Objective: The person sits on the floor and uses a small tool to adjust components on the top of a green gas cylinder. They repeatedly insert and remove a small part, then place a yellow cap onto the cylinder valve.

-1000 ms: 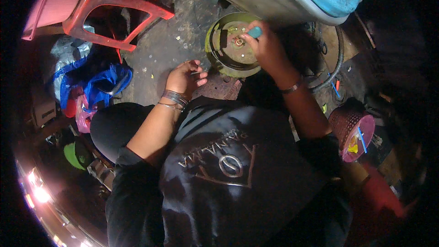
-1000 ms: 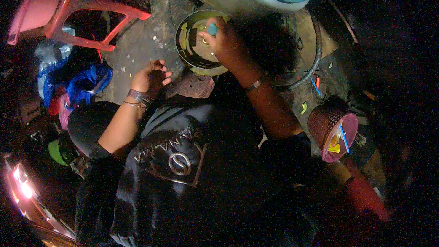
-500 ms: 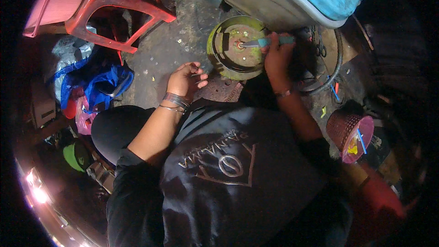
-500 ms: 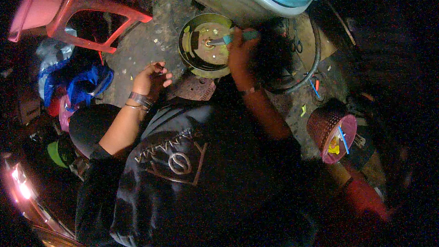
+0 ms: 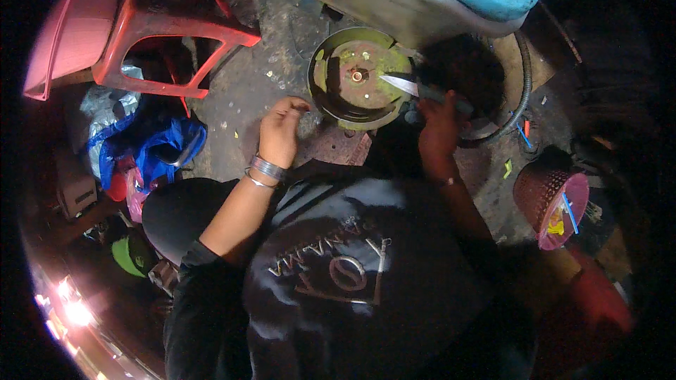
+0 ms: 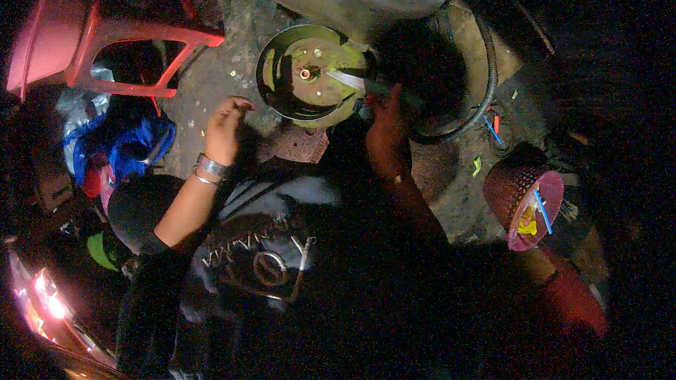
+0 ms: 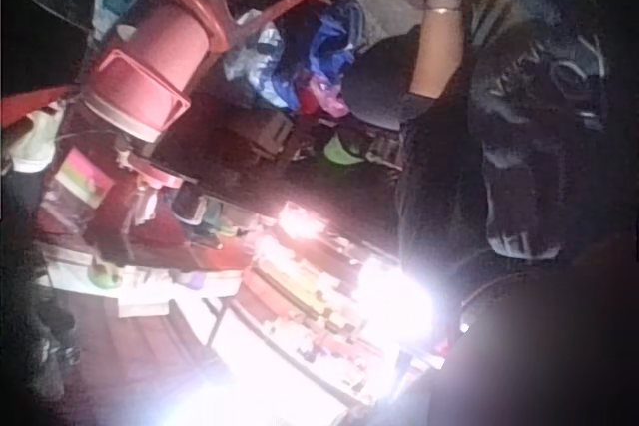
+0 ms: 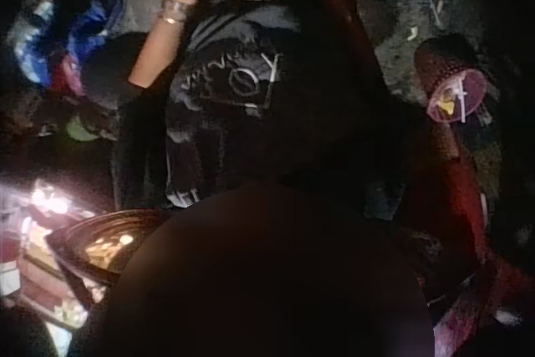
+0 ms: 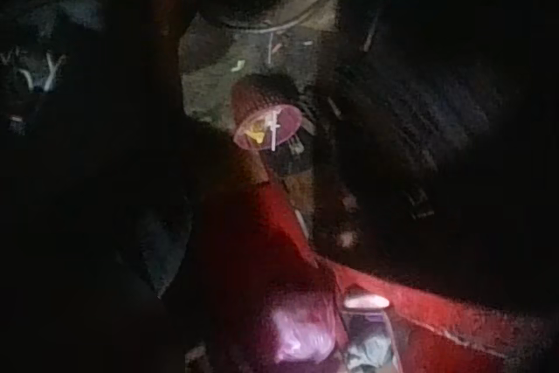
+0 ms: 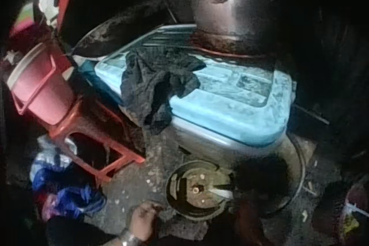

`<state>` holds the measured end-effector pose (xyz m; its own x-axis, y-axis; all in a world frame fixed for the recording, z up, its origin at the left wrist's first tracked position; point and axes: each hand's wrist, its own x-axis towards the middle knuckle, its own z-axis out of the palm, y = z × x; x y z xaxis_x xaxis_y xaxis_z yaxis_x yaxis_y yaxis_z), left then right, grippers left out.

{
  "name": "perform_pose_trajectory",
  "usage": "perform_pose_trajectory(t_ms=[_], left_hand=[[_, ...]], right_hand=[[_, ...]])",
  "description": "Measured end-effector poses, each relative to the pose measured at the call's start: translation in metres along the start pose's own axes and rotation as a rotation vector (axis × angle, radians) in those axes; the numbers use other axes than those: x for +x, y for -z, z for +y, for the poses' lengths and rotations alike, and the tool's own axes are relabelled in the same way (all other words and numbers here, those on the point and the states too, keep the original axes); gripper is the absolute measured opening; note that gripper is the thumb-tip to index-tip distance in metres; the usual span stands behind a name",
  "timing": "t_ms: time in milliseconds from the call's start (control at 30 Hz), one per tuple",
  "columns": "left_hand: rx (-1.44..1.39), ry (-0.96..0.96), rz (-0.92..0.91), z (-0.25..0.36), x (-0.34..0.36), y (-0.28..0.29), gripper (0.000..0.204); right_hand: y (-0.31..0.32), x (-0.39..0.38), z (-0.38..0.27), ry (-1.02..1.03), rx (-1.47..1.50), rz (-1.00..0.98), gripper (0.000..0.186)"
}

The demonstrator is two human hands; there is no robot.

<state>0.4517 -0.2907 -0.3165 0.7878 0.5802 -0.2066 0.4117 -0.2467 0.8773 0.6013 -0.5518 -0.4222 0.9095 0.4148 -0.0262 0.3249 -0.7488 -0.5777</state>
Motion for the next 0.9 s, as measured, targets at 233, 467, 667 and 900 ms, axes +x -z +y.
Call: perform_pose_trajectory(t_ms=[233, 467, 667, 900], left_hand=[[0.945, -0.447, -0.197, 0.025, 0.029, -0.044, 0.035], [0.212, 0.068, -0.132, 0.013, 0.053, -0.052, 0.034], [-0.129, -0.064, -0.166, 0.0, 0.066, -0.063, 0.029], [0.679, -0.254, -0.019, -0.001, 0.065, -0.093, 0.02]], right_hand=[[0.029, 0.008, -0.028, -0.467, 1.279, 0.311, 0.023], [0.043, 0.009, -0.02, -0.493, 1.23, 0.345, 0.021], [0.035, 0.009, -0.005, -0.476, 1.255, 0.407, 0.024], [0.052, 0.005, 0.005, -0.431, 1.194, 0.398, 0.027]])
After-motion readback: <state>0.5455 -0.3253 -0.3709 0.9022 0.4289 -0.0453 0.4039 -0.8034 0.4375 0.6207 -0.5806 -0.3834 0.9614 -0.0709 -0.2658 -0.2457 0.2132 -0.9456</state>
